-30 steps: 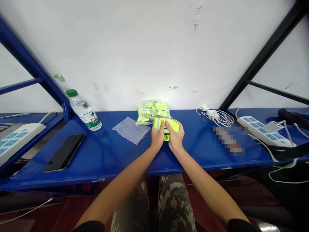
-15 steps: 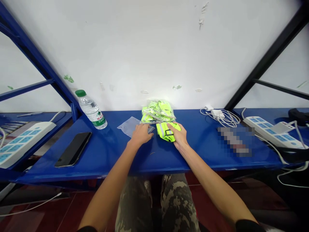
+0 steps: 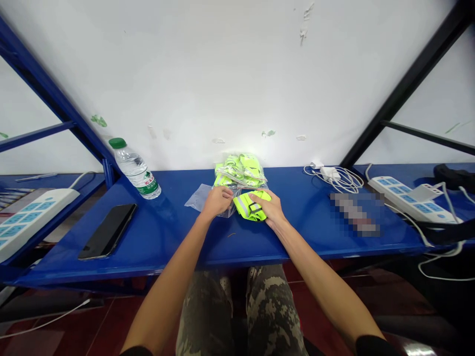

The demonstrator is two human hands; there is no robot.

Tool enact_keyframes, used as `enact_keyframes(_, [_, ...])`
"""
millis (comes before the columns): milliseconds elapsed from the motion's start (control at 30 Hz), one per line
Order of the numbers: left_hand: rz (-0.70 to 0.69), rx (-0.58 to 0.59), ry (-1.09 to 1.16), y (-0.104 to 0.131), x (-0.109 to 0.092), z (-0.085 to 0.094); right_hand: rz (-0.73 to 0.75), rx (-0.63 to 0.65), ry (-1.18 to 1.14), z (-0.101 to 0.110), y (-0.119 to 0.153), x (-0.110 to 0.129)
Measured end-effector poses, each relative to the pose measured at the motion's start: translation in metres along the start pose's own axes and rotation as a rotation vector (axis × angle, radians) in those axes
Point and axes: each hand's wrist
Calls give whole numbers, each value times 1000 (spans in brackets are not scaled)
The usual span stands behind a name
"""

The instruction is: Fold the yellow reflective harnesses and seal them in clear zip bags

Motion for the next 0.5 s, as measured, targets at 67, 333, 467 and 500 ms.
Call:
enact_keyframes(67, [-46, -79, -33, 2, -5, 1, 16, -7, 21, -1, 0, -1])
enact_keyframes(333, [-211, -102, -250, 15, -37, -15, 61, 14, 130, 0, 0, -8])
enact_keyframes(467, [-287, -93, -242, 15, -43, -23, 81, 35, 128, 1, 0, -10])
enact_keyframes(500, [-300, -96, -239, 15, -44, -25, 87, 37, 126, 1, 0, -10])
Point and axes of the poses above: each hand's wrist, its own y-axis away from the middle knuckle, its own z-axis out of the back of the hand, x = y × z, and after that the axes turned 14 degrees about x, right-handed
